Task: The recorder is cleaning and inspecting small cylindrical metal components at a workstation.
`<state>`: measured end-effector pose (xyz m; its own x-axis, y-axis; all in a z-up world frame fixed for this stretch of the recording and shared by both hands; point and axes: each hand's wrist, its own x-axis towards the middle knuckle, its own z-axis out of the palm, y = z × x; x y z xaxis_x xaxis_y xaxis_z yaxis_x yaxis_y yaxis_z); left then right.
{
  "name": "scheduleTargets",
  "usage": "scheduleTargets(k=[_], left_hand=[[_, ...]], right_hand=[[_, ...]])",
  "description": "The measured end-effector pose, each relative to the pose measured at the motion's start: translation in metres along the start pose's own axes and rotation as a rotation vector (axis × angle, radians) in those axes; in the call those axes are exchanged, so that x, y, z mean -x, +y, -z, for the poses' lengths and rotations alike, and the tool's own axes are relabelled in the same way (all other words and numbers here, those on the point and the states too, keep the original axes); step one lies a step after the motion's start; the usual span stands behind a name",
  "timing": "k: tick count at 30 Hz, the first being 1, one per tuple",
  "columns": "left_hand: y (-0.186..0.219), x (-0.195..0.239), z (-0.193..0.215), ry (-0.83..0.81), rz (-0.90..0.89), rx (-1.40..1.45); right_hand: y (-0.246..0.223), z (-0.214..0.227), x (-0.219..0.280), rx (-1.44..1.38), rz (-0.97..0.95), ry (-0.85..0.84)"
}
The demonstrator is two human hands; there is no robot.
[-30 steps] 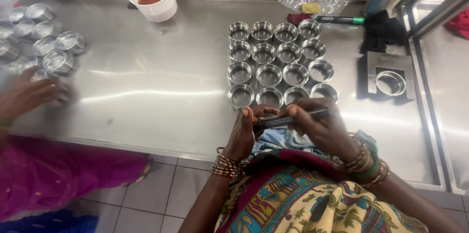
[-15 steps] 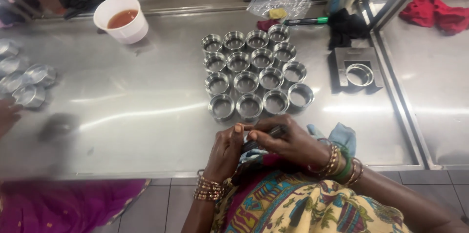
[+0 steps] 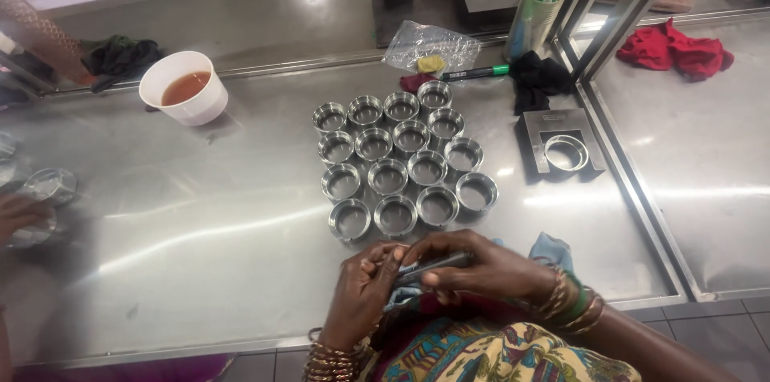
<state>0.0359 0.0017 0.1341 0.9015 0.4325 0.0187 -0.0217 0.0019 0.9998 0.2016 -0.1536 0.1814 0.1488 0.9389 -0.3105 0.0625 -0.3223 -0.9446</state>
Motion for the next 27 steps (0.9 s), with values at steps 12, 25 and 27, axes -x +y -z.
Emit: scheduleTargets(k=[12,25,27], left_hand=[[0.066,-0.011,-0.013,-0.009,0.083,-0.627],[-0.007,-0.07,-0.008,-0.081,0.369,-0.347],[-0.034,-0.077,-0.002,0.353,-0.097,-0.23]], right_hand=[[0.011,-0.009,-0.002,0.275,0.082,-0.069],[0.054,0.05,-0.037,0.34,0.054,0.044],[0.064,0.081,-0.049,0.398,-0.074,0.462]])
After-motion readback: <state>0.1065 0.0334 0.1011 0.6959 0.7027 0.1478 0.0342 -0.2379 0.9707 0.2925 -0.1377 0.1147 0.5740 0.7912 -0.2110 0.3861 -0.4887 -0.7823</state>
